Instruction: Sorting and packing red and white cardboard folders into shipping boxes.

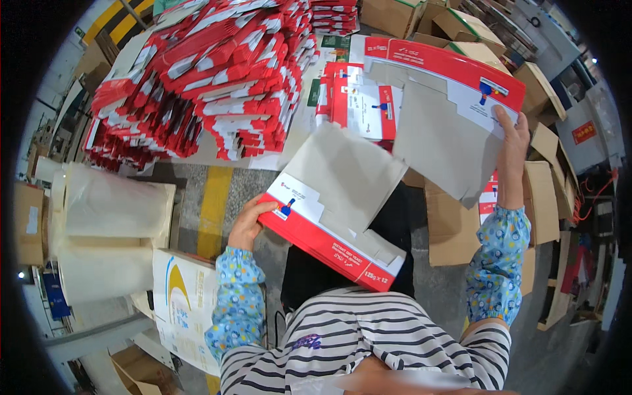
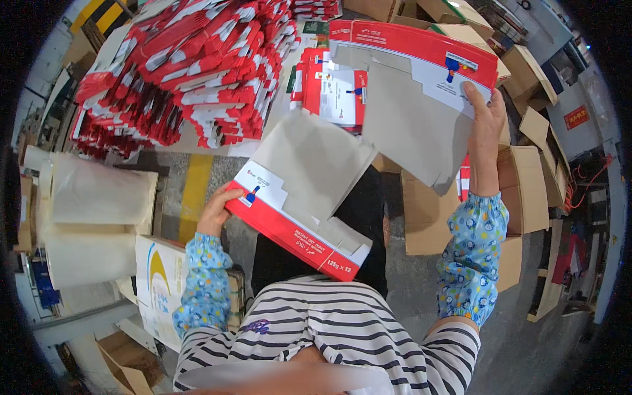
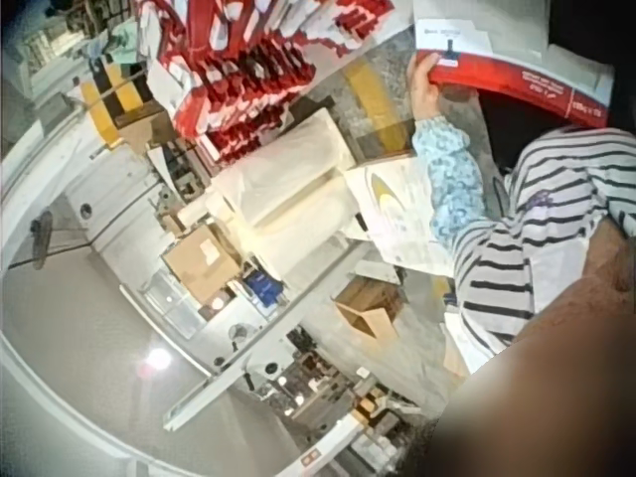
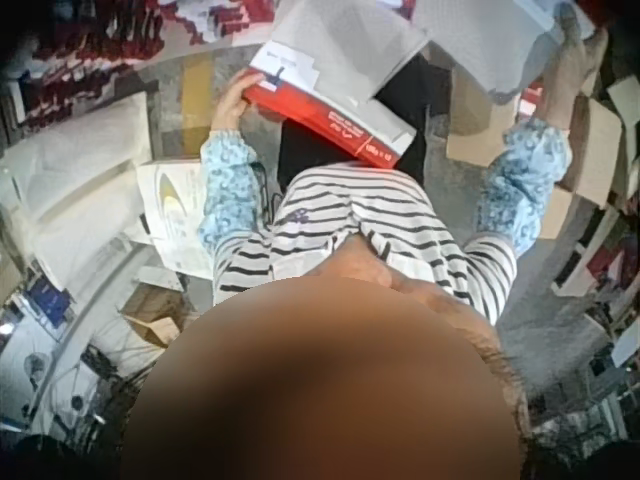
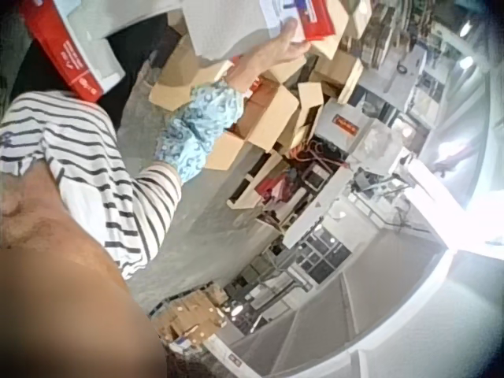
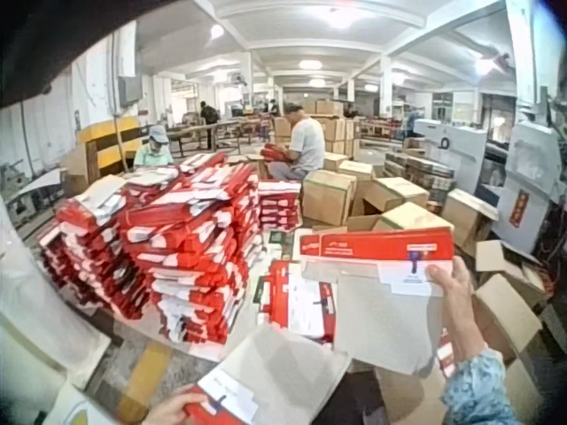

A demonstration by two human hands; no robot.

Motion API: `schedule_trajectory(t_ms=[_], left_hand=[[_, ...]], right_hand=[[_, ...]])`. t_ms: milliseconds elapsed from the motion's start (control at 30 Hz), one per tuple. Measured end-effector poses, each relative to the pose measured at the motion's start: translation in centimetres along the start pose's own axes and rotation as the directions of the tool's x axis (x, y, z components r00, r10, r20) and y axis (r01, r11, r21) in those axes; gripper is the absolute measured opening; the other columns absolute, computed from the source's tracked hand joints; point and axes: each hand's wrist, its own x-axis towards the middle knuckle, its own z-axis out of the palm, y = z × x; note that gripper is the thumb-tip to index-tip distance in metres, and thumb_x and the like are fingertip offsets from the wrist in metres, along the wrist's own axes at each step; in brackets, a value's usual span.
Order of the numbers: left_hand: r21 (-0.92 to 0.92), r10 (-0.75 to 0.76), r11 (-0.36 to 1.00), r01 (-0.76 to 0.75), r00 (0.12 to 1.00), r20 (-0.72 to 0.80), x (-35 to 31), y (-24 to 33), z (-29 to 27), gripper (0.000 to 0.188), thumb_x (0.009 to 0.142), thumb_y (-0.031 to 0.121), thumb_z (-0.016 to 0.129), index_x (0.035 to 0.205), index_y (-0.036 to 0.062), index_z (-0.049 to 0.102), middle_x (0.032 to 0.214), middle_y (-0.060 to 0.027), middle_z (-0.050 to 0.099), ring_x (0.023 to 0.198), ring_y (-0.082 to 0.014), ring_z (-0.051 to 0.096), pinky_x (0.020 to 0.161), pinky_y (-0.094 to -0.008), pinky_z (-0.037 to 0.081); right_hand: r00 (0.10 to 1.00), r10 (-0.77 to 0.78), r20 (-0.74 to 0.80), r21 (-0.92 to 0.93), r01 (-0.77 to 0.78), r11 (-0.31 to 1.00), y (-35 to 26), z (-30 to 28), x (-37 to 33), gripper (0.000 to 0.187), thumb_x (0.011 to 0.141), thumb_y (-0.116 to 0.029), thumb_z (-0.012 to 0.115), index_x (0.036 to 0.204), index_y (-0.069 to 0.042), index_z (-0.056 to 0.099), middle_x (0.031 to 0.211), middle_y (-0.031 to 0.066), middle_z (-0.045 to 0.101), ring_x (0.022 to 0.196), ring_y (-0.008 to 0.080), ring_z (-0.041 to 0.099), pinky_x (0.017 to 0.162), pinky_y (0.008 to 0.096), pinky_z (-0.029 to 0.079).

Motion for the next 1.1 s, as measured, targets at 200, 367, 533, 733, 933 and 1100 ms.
schedule_trajectory(t_ms=[200,367,533,733,933,1100], left_hand=[[0.075,-0.001,0.997,0.005,0.999,-0.047,-2.9,2.3,2.5,0.047,0.078,0.01,0.075,0.121,0.0016,0.057,0.107,-0.0108,0.067,0.099,-0.0213,0.065,0.087,-0.0348,0.053],[-0.259,0.099,0.957,-0.129,0.987,-0.127,-3.8,-3.1,-1.2,0.041,0.083,0.024,0.073,0.119,0.0099,0.06,0.104,-0.0062,0.067,0.094,-0.0186,0.065,0.074,-0.0287,0.052],[-0.408,0.217,0.854,-0.324,0.933,-0.286,-5.4,-6.4,7.8,0.047,0.083,0.021,0.073,0.125,0.0091,0.056,0.116,-0.0059,0.063,0.103,-0.0207,0.062,0.088,-0.0382,0.051],[-0.37,0.282,0.824,-0.429,0.877,-0.389,-4.9,-5.6,9.8,0.042,0.083,0.006,0.064,0.123,0.0037,0.052,0.116,-0.0106,0.061,0.108,-0.024,0.06,0.093,-0.038,0.05],[0.046,0.527,0.805,-0.591,0.678,-0.513,-4.9,-4.8,9.9,0.045,0.085,0.013,0.067,0.125,0.0018,0.049,0.115,-0.0096,0.057,0.106,-0.022,0.058,0.092,-0.0344,0.048],[-0.282,0.365,0.905,-0.32,0.922,0.127,-10.0,4.1,16.7,0.054,0.098,0.046,0.049,0.13,0.0031,0.047,0.116,-0.0102,0.059,0.106,-0.0208,0.056,0.091,-0.0389,0.046]], right_hand=[[0.979,-0.202,-0.033,-0.137,0.196,0.971,-1.7,-0.3,-3.9,0.032,0.088,-0.019,0.071,0.11,-0.001,0.057,0.103,0.0096,0.066,0.092,0.0128,0.06,0.084,0.027,0.046],[0.95,-0.311,0.012,-0.1,0.311,0.945,-1.5,0.6,-6.1,0.03,0.089,-0.019,0.071,0.11,-0.001,0.057,0.107,0.0092,0.063,0.097,0.0127,0.058,0.087,0.0267,0.045],[0.951,-0.306,0.047,-0.12,0.309,0.944,-1.8,1.3,-8.2,0.032,0.089,-0.017,0.071,0.112,-0.001,0.056,0.108,0.008,0.062,0.1,0.0123,0.056,0.088,0.0268,0.044],[0.902,-0.372,0.218,-0.123,0.404,0.906,-3.7,0.8,-7.7,0.036,0.087,-0.016,0.072,0.115,-0.002,0.057,0.105,0.0081,0.062,0.097,0.0151,0.057,0.087,0.0278,0.044],[0.559,-0.623,0.547,-0.351,0.829,0.435,-7.3,-0.8,-8.3,0.039,0.081,-0.014,0.074,0.115,0.001,0.06,0.101,0.0144,0.065,0.088,0.0289,0.062,0.079,0.0345,0.048],[0.198,-0.619,0.76,-0.085,0.974,0.208,-10.1,3.1,-11.3,0.026,0.075,-0.005,0.069,0.098,0.002,0.061,0.098,0.0169,0.067,0.084,0.0285,0.066,0.071,0.0366,0.054]])
